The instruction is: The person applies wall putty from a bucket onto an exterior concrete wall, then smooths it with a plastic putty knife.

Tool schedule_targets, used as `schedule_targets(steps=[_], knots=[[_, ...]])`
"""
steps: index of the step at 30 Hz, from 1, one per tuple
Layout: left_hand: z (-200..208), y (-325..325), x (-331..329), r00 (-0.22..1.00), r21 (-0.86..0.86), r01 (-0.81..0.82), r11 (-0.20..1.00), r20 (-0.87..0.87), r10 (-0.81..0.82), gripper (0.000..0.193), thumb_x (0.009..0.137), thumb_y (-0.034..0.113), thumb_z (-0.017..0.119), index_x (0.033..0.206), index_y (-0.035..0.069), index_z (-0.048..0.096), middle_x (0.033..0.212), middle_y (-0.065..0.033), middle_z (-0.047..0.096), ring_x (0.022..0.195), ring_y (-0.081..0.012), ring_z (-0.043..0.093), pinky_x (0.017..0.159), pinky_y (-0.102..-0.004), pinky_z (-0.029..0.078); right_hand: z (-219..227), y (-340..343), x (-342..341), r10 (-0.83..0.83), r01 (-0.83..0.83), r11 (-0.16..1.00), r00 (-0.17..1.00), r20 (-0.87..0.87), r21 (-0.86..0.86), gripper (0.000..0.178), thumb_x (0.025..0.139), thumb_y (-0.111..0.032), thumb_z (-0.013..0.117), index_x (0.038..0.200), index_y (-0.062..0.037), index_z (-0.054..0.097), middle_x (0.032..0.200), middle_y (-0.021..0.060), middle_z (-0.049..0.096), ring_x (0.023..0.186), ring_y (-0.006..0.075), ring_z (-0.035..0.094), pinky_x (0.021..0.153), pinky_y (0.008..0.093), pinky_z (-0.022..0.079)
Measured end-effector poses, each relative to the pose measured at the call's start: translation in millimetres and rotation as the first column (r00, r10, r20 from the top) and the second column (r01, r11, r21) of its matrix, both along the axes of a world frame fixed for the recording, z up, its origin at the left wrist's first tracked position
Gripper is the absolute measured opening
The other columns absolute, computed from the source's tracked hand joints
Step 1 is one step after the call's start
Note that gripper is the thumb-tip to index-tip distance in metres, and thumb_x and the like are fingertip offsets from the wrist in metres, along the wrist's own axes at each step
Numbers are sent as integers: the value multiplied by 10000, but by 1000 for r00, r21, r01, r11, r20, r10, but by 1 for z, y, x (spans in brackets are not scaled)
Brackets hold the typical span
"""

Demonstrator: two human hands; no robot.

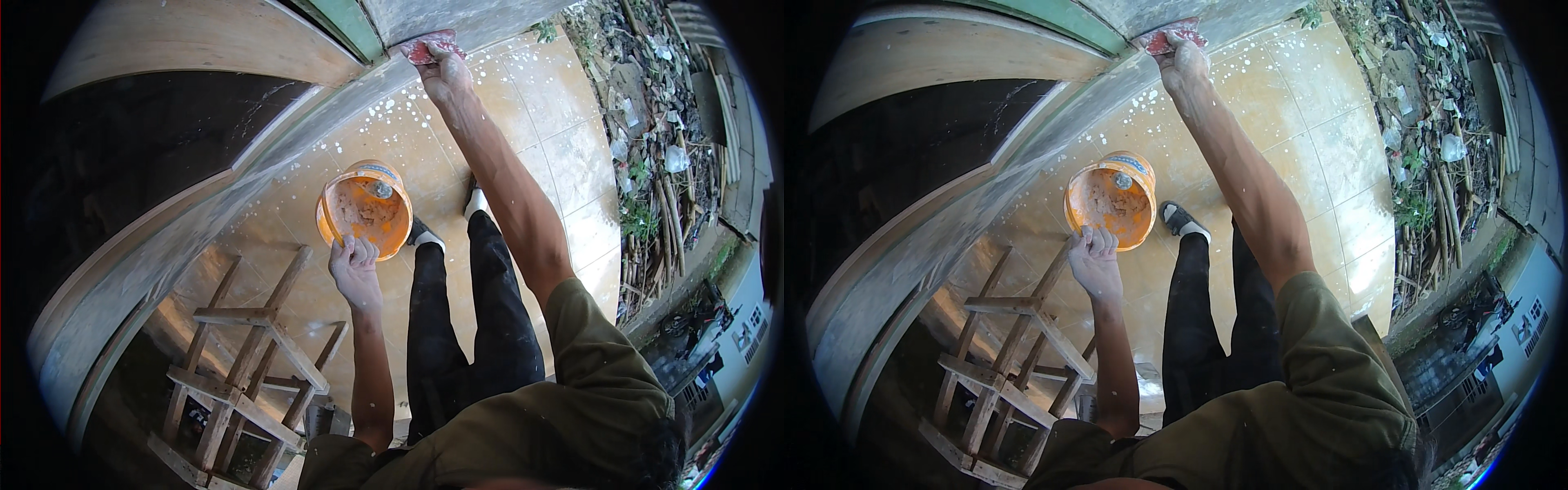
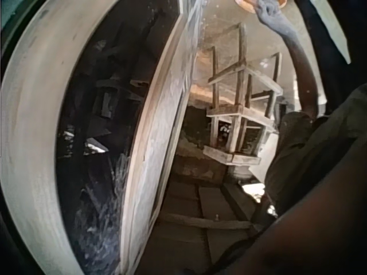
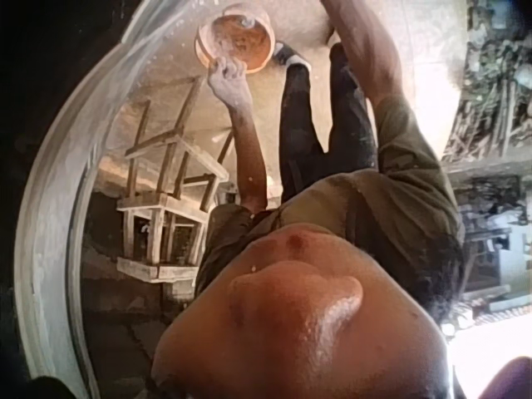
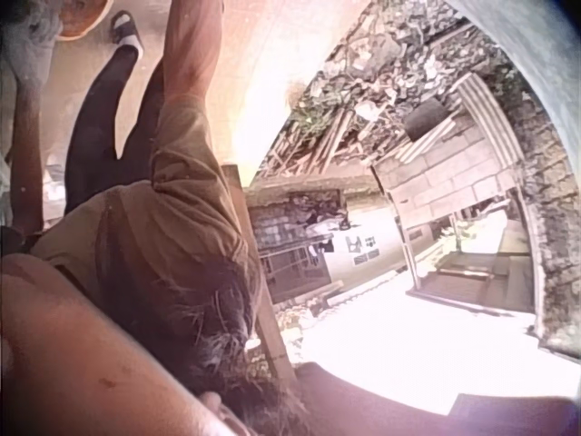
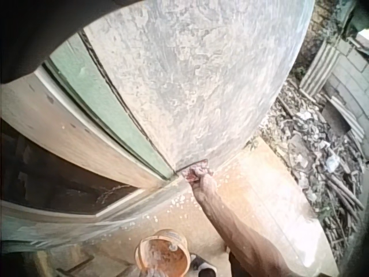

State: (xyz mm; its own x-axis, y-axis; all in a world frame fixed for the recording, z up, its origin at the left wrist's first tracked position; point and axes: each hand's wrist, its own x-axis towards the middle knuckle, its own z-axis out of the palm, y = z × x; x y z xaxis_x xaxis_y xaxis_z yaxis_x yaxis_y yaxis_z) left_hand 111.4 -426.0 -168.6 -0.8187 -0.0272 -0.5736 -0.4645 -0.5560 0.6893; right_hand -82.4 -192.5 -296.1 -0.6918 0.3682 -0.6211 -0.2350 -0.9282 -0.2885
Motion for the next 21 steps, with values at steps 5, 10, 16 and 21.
schedule_targets(steps=[5, 10, 16, 21], knots=[[1, -3, 2, 1000, -3, -7, 1000, -5, 7, 188, 846, 99, 370, 684, 119, 276, 589, 29, 204, 537, -92, 220, 537, -245, 236, 30, 4, 5, 8, -10, 1000, 997, -72, -21, 162, 852, 38, 456, 1013, 31, 465, 948, 141, 546, 841, 245, 581, 808, 448, 524], [2, -3, 2, 1000, -3, 1, 1000, -19, -1, 179, 848, 101, 363, 689, 115, 284, 590, 29, 208, 539, -91, 222, 536, -247, 237, 24, 5, 23, 49, -41, 995, 995, -91, 91, 187, 862, 26, 459, 1049, 37, 455, 985, 142, 546, 906, 256, 578, 855, 488, 511], [3, -5, 4, 999, 4, 1, 1000, -34, -1, 178, 850, 101, 356, 688, 114, 284, 588, 29, 212, 538, -91, 219, 535, -249, 237, -14, 2, 33, 73, -72, 982, 997, 2, 175, 222, 874, -4, 474, 1095, 8, 462, 999, 114, 549, 896, 240, 578, 815, 485, 529], [2, -3, 7, 1000, -21, 5, 1000, -14, -5, 175, 850, 100, 353, 687, 111, 289, 587, 31, 212, 537, -89, 215, 532, -250, 237, -57, -10, 17, -11, -2, 983, 998, 67, 184, 192, 870, 1, 489, 1061, -2, 476, 974, 99, 561, 829, 215, 591, 767, 437, 545]])
